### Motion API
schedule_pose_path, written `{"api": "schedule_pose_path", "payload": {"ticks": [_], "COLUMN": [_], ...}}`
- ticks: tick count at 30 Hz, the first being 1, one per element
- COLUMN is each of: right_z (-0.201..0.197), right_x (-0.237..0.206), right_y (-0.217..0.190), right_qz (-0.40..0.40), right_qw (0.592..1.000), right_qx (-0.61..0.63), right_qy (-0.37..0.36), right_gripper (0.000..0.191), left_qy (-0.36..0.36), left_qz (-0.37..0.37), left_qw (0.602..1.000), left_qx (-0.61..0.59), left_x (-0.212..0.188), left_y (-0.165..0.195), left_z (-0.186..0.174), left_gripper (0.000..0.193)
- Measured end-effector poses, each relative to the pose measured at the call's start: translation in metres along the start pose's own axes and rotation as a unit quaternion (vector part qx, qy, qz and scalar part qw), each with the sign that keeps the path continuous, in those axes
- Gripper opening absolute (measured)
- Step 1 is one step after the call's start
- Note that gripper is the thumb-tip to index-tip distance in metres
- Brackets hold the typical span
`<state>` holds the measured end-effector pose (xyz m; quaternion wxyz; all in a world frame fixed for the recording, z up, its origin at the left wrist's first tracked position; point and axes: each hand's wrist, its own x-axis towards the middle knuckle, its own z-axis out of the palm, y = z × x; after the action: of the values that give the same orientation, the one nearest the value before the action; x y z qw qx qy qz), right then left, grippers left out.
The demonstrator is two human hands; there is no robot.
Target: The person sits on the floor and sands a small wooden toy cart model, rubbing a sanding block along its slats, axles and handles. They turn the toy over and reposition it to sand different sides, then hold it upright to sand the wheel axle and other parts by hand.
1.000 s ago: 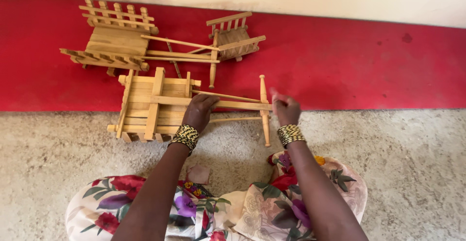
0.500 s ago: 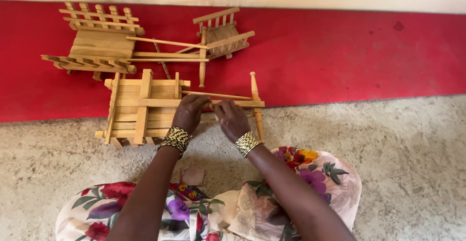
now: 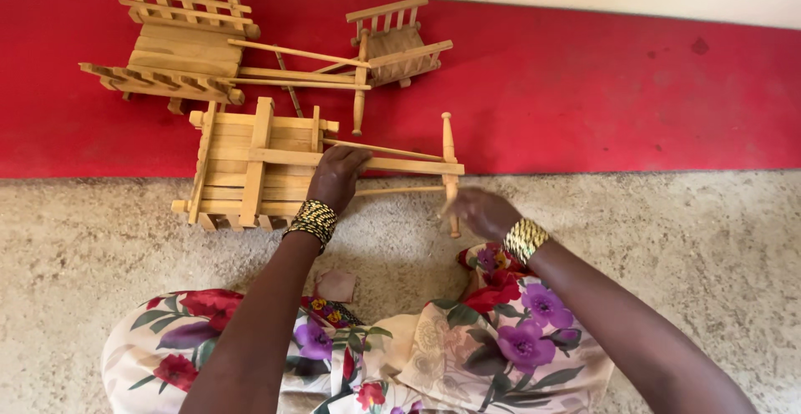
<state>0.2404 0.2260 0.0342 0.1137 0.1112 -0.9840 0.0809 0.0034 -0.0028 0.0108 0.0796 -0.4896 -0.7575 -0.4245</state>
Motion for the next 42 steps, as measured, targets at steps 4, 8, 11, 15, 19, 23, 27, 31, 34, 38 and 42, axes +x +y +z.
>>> {"api": "schedule_pose_path", "payload": {"ticks": [4, 8, 11, 15, 19, 23, 27, 31, 34, 38, 42], "right_z": [0.005, 0.005, 0.008, 0.002, -0.004, 0.007, 0.010, 0.008, 0.003, -0.004, -0.002], "right_x": [0.002, 0.025, 0.029, 0.012, -0.003, 0.015, 0.022, 0.003, -0.008, -0.004, 0.006], "right_y": [-0.009, 0.005, 0.000, -0.027, -0.035, -0.007, 0.007, -0.017, -0.030, -0.009, 0.008], "right_qz": [0.044, 0.054, 0.036, -0.064, -0.063, -0.066, 0.005, 0.094, 0.129, 0.347, 0.505], "right_qw": [0.993, 0.991, 0.990, 0.974, 0.961, 0.977, 0.988, 0.982, 0.966, 0.919, 0.830], "right_qx": [-0.060, -0.116, -0.118, -0.172, -0.137, -0.164, -0.140, -0.007, 0.023, 0.120, 0.211], "right_qy": [-0.088, -0.044, -0.063, -0.133, -0.231, -0.118, -0.071, -0.166, -0.222, -0.147, -0.106], "right_gripper": [0.016, 0.014, 0.006, 0.007, 0.012, 0.008, 0.014, 0.020, 0.020, 0.012, 0.019], "left_qy": [0.001, 0.005, -0.010, -0.004, -0.020, -0.004, -0.024, -0.005, -0.007, -0.002, 0.009], "left_qz": [-0.002, 0.004, -0.008, 0.003, -0.017, 0.002, -0.027, -0.011, -0.014, -0.002, -0.003], "left_qw": [1.000, 1.000, 1.000, 1.000, 1.000, 1.000, 0.999, 1.000, 1.000, 1.000, 1.000], "left_qx": [-0.004, -0.009, -0.006, 0.024, -0.005, 0.006, -0.023, -0.006, -0.011, -0.012, -0.025], "left_x": [-0.001, -0.001, 0.000, 0.001, 0.000, 0.000, 0.001, 0.001, 0.001, 0.001, 0.002], "left_y": [-0.002, -0.003, -0.004, -0.004, -0.003, -0.001, -0.001, 0.000, 0.000, -0.001, -0.001], "left_z": [0.000, -0.001, 0.001, 0.004, 0.001, -0.002, -0.003, -0.001, -0.001, -0.003, -0.001], "left_gripper": [0.023, 0.022, 0.020, 0.022, 0.021, 0.022, 0.022, 0.022, 0.021, 0.020, 0.022]}}
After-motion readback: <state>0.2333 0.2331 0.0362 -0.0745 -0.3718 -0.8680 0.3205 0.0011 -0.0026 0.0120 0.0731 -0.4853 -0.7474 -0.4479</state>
